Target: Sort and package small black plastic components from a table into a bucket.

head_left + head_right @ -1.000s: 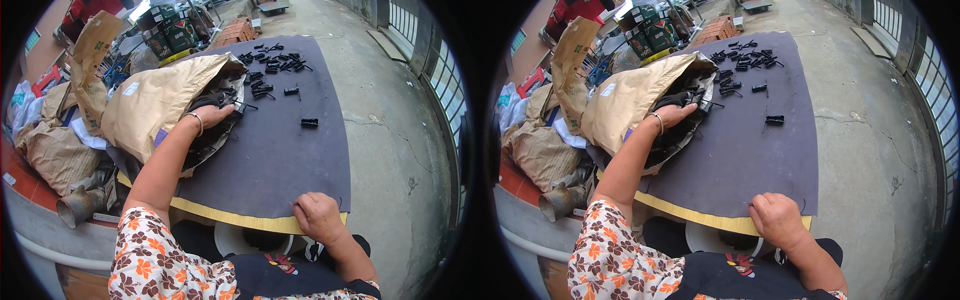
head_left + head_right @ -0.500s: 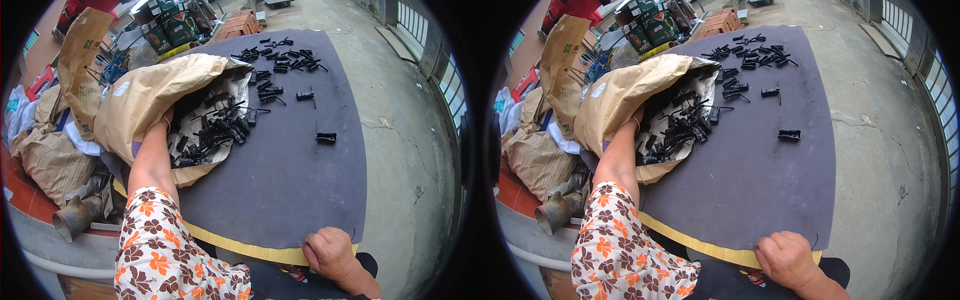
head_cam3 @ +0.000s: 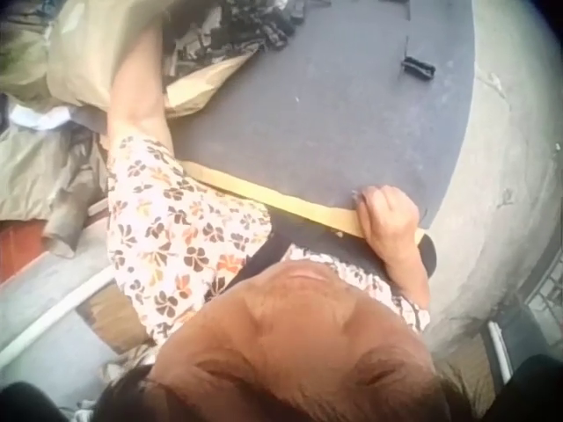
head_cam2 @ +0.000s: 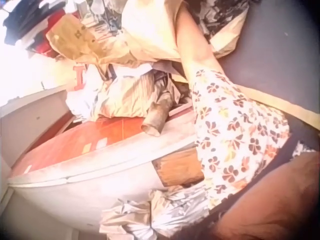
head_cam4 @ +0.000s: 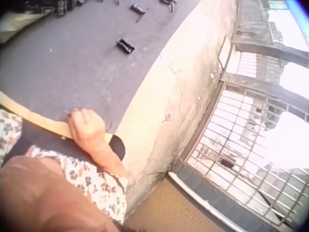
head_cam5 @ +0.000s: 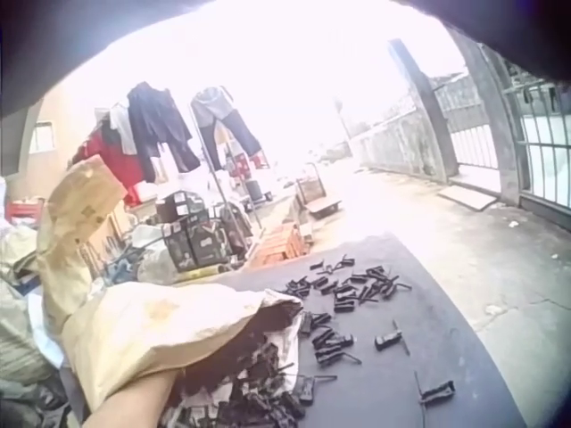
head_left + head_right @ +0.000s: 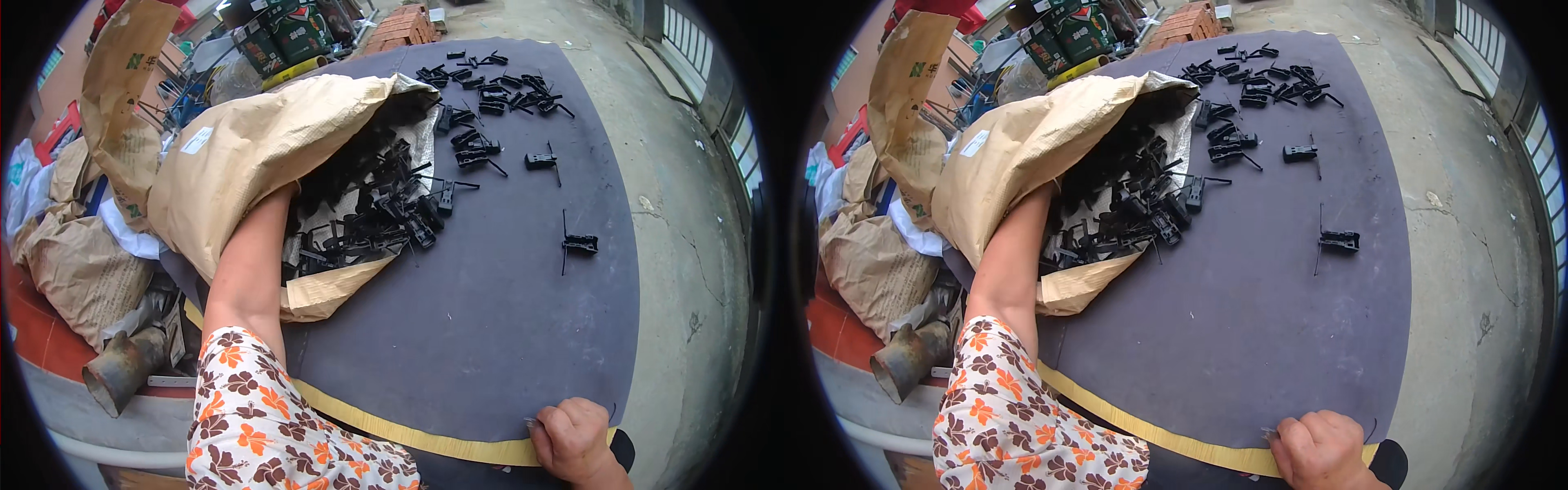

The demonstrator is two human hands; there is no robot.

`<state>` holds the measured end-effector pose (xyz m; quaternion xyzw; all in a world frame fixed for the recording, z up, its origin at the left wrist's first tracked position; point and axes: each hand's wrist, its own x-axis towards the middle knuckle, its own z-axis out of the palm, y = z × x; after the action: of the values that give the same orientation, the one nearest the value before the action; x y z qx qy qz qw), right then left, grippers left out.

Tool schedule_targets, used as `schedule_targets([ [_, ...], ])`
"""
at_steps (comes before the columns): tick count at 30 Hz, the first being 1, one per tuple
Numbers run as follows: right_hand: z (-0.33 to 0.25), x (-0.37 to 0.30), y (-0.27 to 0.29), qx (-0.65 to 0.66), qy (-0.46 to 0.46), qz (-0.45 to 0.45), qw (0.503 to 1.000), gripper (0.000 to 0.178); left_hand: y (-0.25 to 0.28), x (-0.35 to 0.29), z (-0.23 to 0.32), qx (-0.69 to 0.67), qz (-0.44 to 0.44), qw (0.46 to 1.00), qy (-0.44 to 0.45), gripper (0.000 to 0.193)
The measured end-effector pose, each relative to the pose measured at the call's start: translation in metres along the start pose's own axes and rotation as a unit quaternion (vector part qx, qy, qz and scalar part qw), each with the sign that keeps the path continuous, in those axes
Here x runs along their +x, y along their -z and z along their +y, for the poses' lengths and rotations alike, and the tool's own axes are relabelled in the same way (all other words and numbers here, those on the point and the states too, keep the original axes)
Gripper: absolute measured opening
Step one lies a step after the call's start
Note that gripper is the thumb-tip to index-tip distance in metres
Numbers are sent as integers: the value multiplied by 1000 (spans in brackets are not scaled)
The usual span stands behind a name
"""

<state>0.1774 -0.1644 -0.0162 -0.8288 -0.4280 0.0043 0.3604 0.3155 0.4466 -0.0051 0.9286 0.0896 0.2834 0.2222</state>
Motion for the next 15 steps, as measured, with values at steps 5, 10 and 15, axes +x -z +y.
schedule_targets([
  [5,4,-2,0,-11,13,31,999,18,32,5,39,295,-43,953,-48,53],
  [10,4,-6,2,-10,17,11,1000,20,10,17,52,290,-51,953,-72,59],
  [15,-4,-5,11,40,-5,-24,999,15,-12,45,44,280,-75,954,-73,65],
])
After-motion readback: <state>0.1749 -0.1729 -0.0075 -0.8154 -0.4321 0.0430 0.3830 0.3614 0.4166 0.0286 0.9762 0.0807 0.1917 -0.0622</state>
